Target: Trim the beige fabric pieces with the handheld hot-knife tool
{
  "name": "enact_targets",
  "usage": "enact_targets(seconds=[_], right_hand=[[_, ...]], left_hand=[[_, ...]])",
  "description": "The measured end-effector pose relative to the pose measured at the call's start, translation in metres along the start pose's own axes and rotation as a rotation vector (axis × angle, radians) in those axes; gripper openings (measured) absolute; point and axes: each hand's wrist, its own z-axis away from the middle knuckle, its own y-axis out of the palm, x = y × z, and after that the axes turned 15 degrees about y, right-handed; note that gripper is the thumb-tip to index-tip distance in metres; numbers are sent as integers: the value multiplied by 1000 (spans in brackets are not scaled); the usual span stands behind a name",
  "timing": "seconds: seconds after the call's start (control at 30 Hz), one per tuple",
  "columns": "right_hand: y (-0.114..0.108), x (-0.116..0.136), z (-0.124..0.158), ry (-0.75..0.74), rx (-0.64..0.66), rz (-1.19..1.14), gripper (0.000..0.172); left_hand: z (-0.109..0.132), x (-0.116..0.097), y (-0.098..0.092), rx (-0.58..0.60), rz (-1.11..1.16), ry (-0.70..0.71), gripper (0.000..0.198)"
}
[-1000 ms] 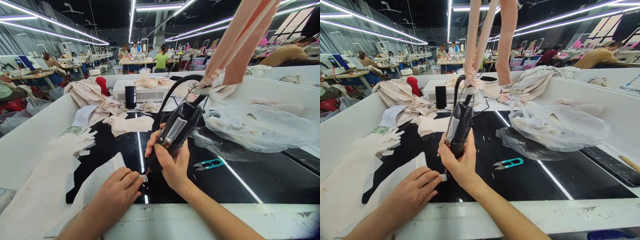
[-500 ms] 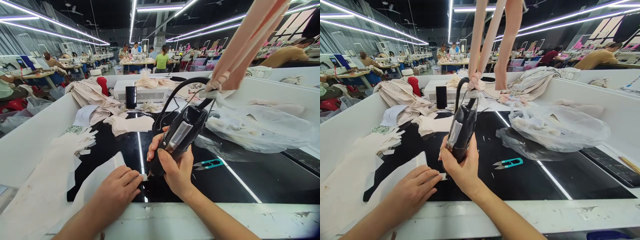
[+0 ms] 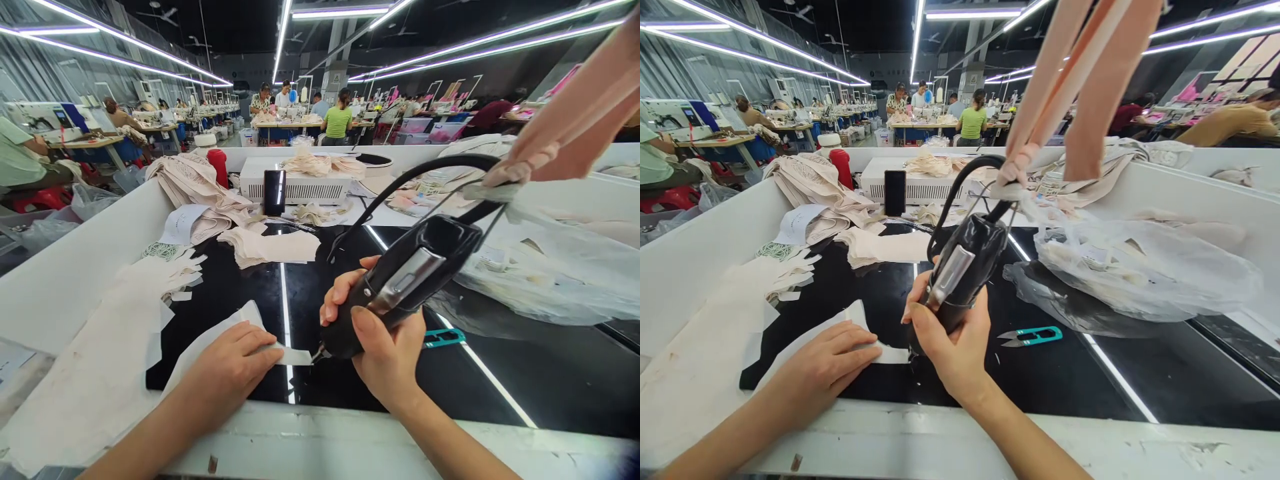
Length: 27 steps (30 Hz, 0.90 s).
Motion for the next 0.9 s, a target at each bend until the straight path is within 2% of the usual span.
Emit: enact_targets(seconds=[0.23,0.4,0.57,0.9], right_hand=[[-1,2,-3,5,-9,17,39],[13,-1,-10,-27,-51,-20,38],[26,-9,-14,-25,-12,-13,36],[27,-14,-10,-12,3,-20,35]], left_hand=[[-3,-3,0,-40,-8,4,22],[-2,-3,2,-27,4,-7,23],[-2,-3,4,-49,-31,3,21],[-2,-4,5,-54,-19,1,21]])
